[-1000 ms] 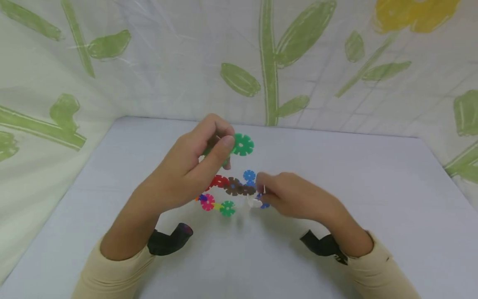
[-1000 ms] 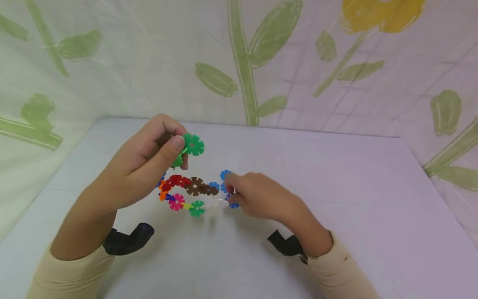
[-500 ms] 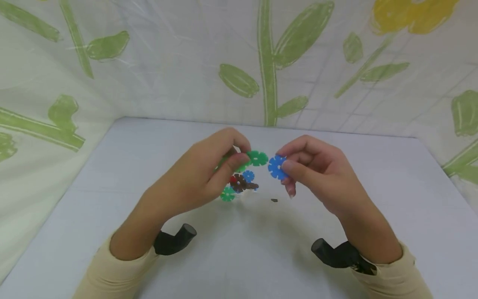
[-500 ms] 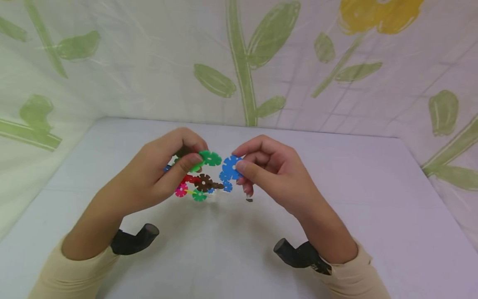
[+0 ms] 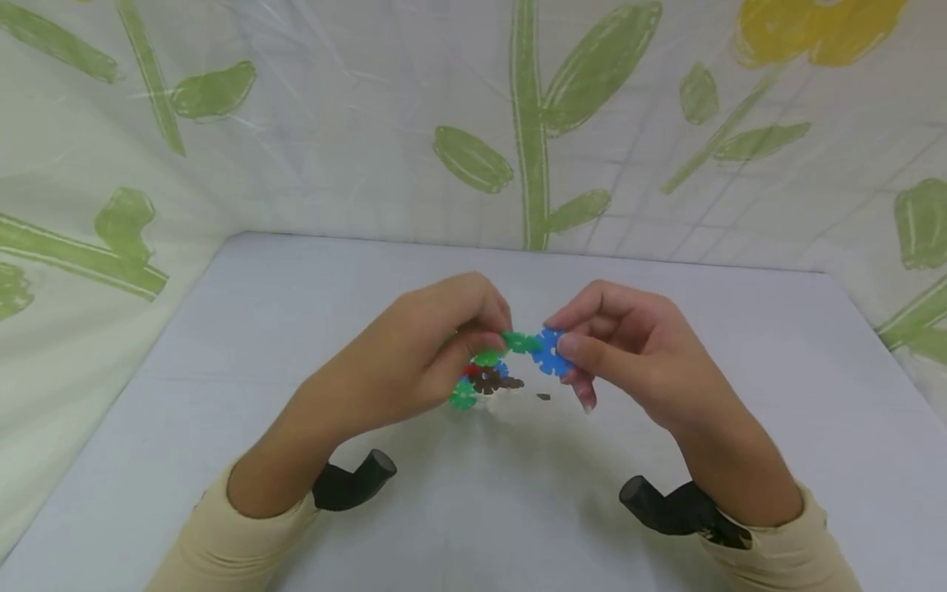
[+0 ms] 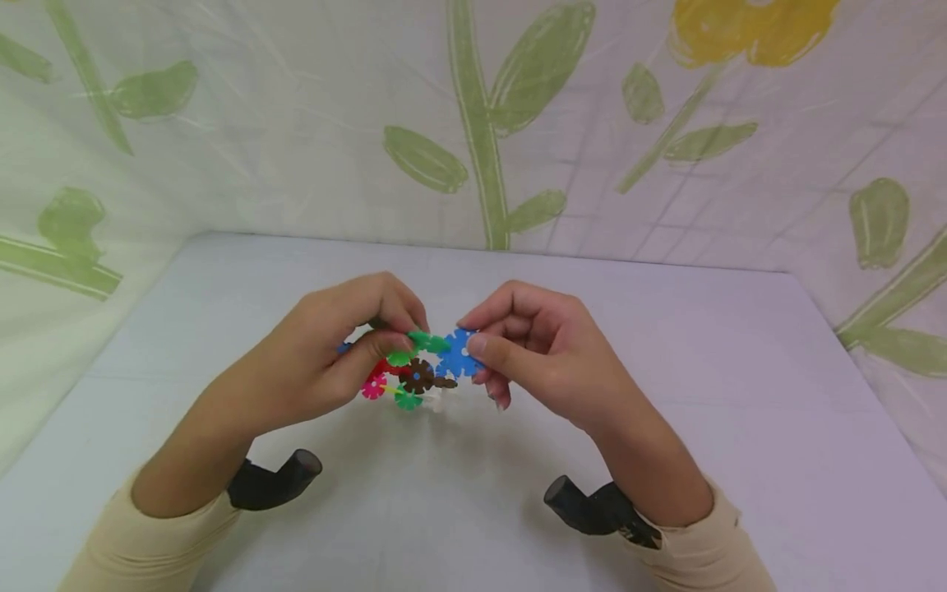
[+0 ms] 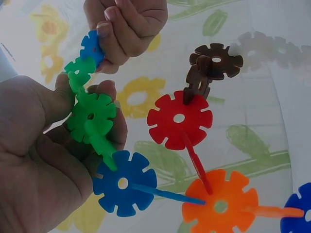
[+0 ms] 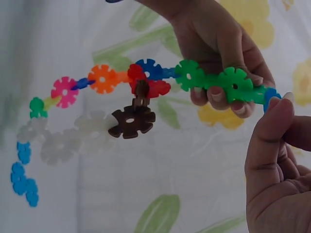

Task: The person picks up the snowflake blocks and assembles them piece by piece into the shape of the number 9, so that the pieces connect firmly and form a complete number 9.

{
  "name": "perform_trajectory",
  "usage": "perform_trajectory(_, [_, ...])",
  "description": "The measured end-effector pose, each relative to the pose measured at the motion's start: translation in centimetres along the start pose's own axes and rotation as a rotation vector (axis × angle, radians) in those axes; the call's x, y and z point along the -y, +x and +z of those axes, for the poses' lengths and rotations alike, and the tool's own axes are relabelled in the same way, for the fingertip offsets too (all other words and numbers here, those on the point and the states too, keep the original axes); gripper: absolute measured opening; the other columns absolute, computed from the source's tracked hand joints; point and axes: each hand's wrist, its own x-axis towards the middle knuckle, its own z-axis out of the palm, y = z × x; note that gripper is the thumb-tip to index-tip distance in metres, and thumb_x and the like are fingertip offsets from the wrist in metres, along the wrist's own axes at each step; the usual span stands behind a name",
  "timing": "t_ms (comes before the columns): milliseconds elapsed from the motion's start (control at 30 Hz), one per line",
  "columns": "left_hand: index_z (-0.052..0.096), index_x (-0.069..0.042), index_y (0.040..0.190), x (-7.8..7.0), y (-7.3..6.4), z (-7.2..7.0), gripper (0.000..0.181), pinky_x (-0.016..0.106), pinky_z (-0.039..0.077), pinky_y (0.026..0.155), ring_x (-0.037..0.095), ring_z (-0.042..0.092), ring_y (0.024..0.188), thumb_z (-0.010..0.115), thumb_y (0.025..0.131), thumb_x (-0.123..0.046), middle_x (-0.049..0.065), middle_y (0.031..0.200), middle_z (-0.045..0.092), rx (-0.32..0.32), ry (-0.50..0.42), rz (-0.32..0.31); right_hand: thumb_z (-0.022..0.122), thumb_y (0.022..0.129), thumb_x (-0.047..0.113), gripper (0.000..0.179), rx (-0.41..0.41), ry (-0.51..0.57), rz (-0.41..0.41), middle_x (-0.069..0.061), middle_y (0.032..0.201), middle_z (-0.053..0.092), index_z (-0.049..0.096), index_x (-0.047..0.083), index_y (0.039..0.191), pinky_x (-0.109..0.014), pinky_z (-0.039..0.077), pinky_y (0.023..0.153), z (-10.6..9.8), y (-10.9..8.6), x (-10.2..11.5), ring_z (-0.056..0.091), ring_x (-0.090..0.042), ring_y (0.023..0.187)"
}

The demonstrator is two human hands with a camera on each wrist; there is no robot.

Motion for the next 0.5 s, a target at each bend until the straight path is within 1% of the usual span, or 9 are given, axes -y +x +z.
perform_trajectory(133, [0.054, -0.005, 0.093, -0.2, 0.0, 0.2, 0.018, 0.021, 0.048, 0.071, 0.008, 0.055, 0.082, 0.062, 0.091, 0.011, 0.000, 0.091, 0.059, 0.009, -0.009, 0.007, 0.053, 0.094, -0.016, 0.021, -0.012, 0.000, 0.019, -0.011, 0.076, 0.063, 0.064, -0.004, 0.109, -0.034, 0.052, 0.049, 0.3, -0.2, 0.1, 0.055, -0.023, 0.059])
perform_trajectory(333, [0.055, -0.004, 0.092, -0.1, 0.0, 0.2, 0.020, 0.021, 0.047, 0.072, 0.010, 0.053, 0.081, 0.059, 0.090, 0.015, 0.000, 0.088, 0.057, -0.009, 0.006, 0.026, 0.053, 0.096, -0.013, 0.019, -0.010, 0.017, 0.027, -0.010, 0.077, 0.063, 0.063, -0.002, 0.109, -0.034, 0.053, 0.050, 0.7, 0.2, -0.5, 0.055, -0.024, 0.059])
perform_trajectory(433, [0.055, -0.005, 0.092, 0.0, -0.1, -0.1, 0.019, 0.023, 0.049, 0.071, 0.008, 0.055, 0.079, 0.061, 0.091, 0.013, -0.001, 0.087, 0.057, 0.003, -0.067, 0.007, 0.051, 0.098, -0.011, 0.020, -0.001, 0.045, 0.024, -0.009, 0.077, 0.063, 0.064, -0.001, 0.109, -0.033, 0.052, 0.051, 0.6, 0.4, -0.9, 0.055, -0.023, 0.058])
perform_trajectory(500, [0.056, -0.005, 0.095, 0.0, -0.1, -0.2, 0.017, 0.025, 0.053, 0.073, 0.007, 0.059, 0.079, 0.063, 0.092, 0.010, -0.001, 0.089, 0.059, 0.016, -0.142, -0.032, 0.050, 0.100, -0.009, 0.019, 0.003, 0.075, 0.002, -0.009, 0.078, 0.063, 0.063, -0.001, 0.111, -0.033, 0.053, 0.052, 0.4, 0.5, -1.2, 0.055, -0.023, 0.059])
